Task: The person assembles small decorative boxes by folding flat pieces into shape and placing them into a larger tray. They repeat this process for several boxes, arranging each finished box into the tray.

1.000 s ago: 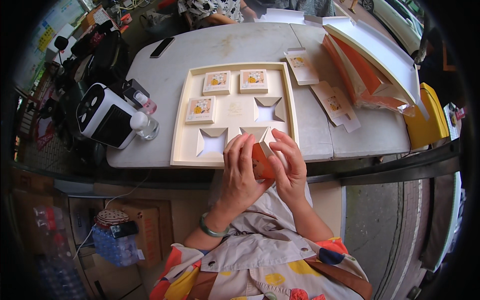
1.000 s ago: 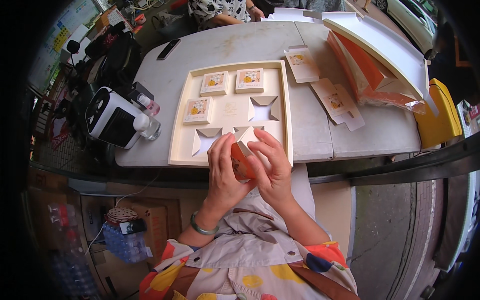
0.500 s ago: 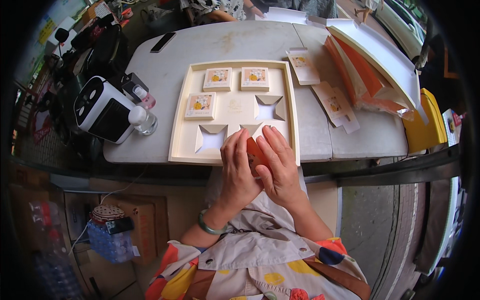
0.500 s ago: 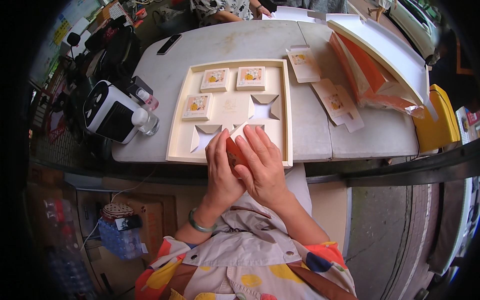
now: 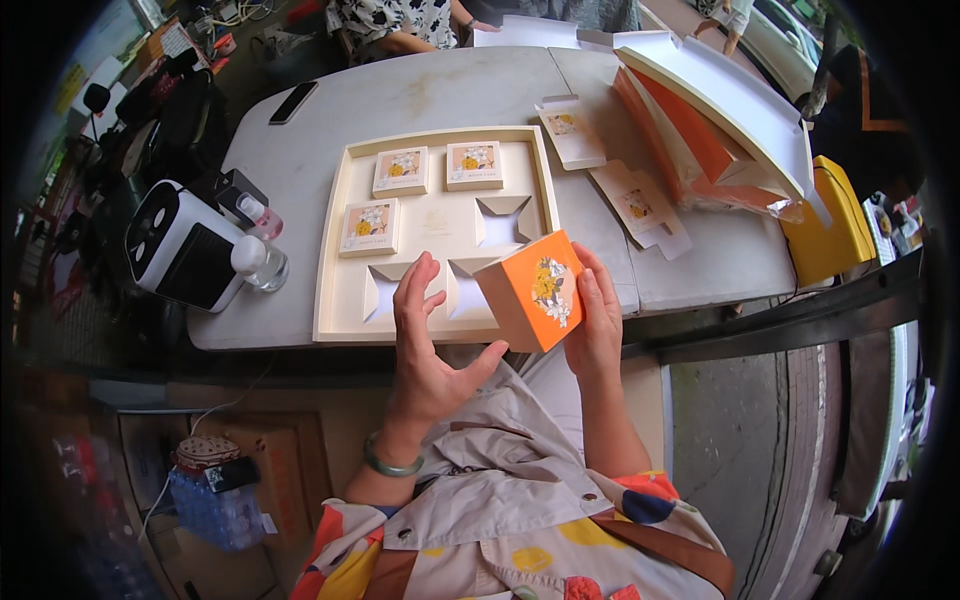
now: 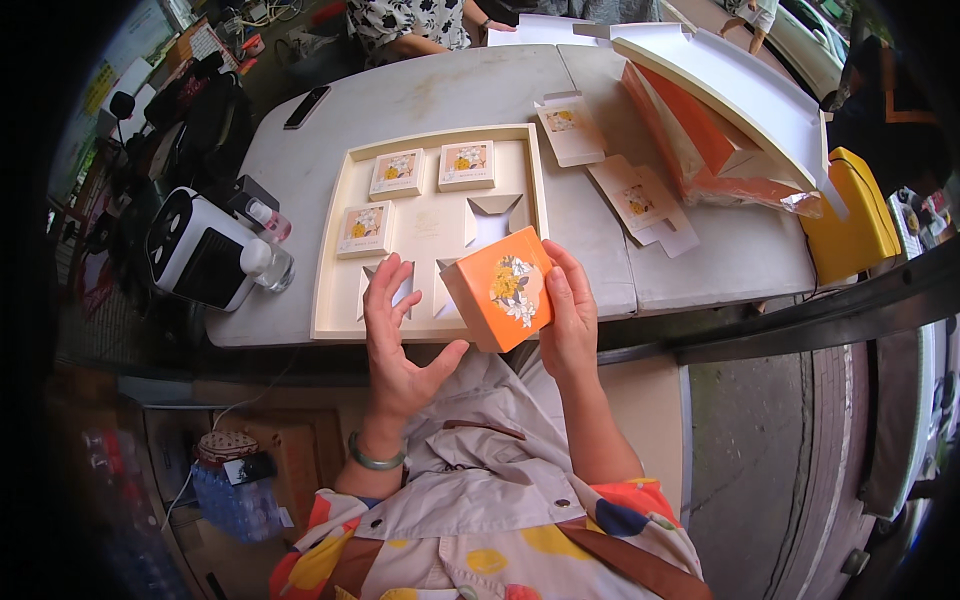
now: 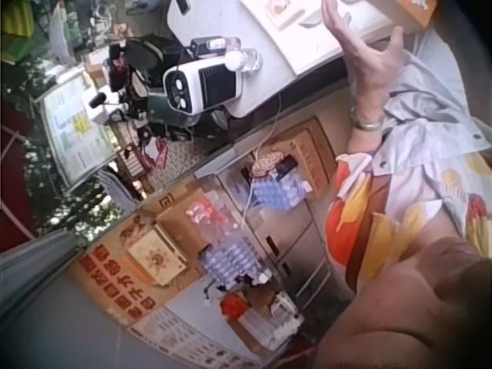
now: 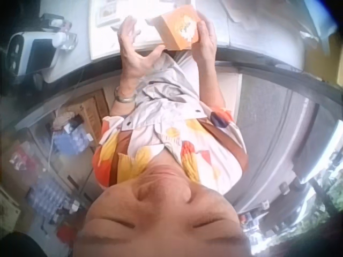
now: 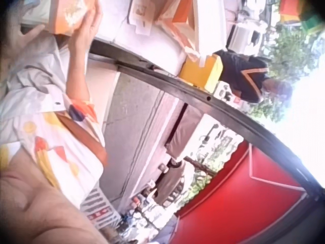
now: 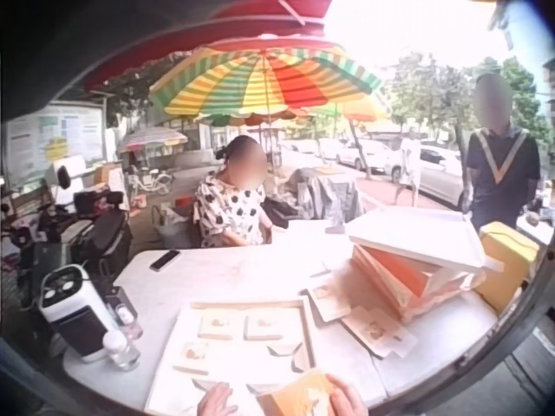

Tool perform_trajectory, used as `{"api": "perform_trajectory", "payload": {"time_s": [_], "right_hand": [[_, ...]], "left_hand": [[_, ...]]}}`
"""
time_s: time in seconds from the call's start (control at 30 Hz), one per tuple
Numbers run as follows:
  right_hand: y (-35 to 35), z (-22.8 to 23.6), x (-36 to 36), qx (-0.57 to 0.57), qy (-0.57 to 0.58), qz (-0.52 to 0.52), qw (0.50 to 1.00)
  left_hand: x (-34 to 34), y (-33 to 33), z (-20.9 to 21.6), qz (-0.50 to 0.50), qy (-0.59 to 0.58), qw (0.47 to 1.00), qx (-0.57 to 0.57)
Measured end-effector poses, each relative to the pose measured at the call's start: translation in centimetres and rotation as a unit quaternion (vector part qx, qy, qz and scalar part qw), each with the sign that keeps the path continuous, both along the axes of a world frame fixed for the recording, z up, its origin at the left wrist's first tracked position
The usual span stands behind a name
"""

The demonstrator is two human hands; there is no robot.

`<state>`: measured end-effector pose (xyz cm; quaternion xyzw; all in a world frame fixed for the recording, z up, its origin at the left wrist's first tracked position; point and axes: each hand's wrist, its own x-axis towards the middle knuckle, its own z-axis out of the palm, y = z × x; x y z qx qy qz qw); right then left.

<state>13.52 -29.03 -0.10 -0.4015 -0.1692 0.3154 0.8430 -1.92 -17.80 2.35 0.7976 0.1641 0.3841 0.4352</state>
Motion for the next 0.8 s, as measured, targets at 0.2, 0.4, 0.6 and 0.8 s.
{"api": "perform_trajectory", "payload": {"time_s": [0.2, 0.4, 0.6, 0.8], "right_hand": [[-0.3, -2.5, 0.6, 0.268, 0.455, 0.273, 0.804], [-0.7, -1.5, -0.2, 0.31, 0.421, 0.262, 0.811], [-0.9, -0.8, -0.2, 0.256, 0.436, 0.218, 0.835], [0.1, -0.6, -1.3, 0.023, 0.084, 0.027, 0.996]], "left_hand": [[-0.1, -0.3, -0.6, -0.038, -0.025, 0.997, -0.06], [-0.2, -0.3, -0.9, -0.042, -0.008, 0.999, -0.028], [-0.1, -0.7, -0.1, -0.03, 0.008, 0.998, 0.051], [-0.5, -1.4, -0.1, -0.188, -0.001, 0.943, -0.274]]}}
